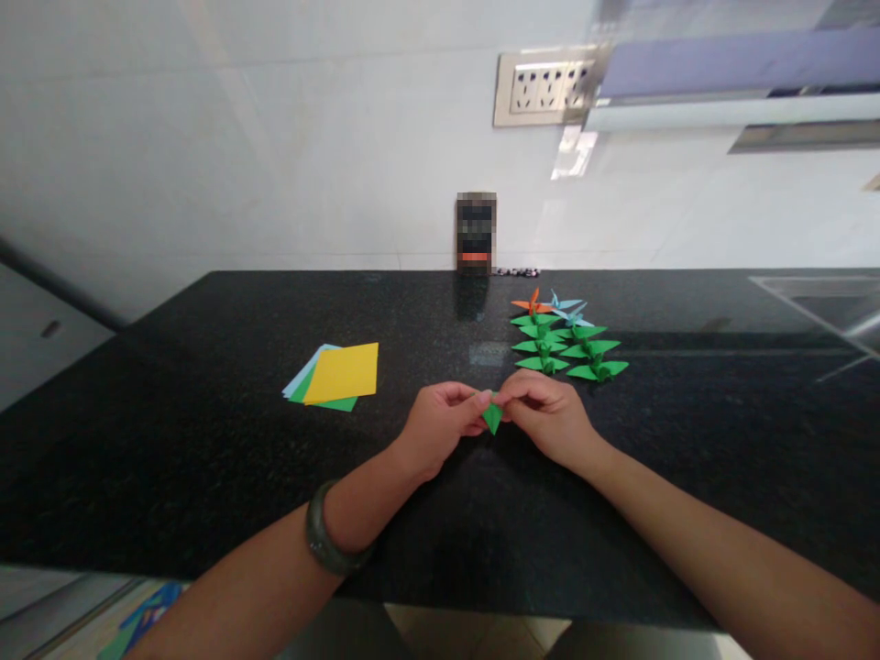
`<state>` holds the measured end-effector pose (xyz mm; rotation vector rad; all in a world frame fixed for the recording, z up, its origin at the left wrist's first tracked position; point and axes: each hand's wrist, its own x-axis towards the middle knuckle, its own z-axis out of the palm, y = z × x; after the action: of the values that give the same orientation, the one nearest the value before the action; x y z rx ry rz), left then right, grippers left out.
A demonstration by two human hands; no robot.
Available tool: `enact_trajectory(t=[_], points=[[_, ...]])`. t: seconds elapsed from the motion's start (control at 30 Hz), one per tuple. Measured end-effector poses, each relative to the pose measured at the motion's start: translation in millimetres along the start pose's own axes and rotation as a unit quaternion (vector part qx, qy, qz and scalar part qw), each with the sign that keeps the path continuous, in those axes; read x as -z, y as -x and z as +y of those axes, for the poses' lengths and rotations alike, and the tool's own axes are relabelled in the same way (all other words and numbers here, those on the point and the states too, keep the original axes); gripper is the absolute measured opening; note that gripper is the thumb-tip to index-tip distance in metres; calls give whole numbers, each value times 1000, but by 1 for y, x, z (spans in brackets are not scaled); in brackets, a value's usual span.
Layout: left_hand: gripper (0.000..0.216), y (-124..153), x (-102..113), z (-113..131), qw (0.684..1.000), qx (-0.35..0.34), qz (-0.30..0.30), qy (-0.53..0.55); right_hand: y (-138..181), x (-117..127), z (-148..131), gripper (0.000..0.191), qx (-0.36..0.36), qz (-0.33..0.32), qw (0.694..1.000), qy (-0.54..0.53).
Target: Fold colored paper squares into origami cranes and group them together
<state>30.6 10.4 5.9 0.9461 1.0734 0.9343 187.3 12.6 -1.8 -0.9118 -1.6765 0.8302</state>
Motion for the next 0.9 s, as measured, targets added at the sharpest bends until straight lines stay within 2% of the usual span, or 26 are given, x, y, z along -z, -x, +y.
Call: enact_trajectory(t=[0.1,0.2,0.3,0.5,0.63,0.77,0.9], points=[[27,0,1,-2,999,-31,11,-25,0,-2,-2,8,-58,-6,998,-36],[25,-1,2,-4,996,-69,13,-55,-1,-4,-4,19,-160,-8,983,-87],[22,-2,3,-5,991,-103,13,-83,-3,-4,-4,27,-207,-31,973,-98],[16,-2,4,-5,987,-130,7,-89,-4,-3,-8,27,-227,-44,963,-139],[16,1,3,-2,989,-132,-11,-65,-3,-4,-14,25,-222,-41,966,-123],[22,3,1,1,996,-88,-24,-8,-2,-3,-16,22,-213,-33,971,-107],[35,3,0,3,998,-39,-43,22,-1,-4,-9,22,-212,-8,965,-154]])
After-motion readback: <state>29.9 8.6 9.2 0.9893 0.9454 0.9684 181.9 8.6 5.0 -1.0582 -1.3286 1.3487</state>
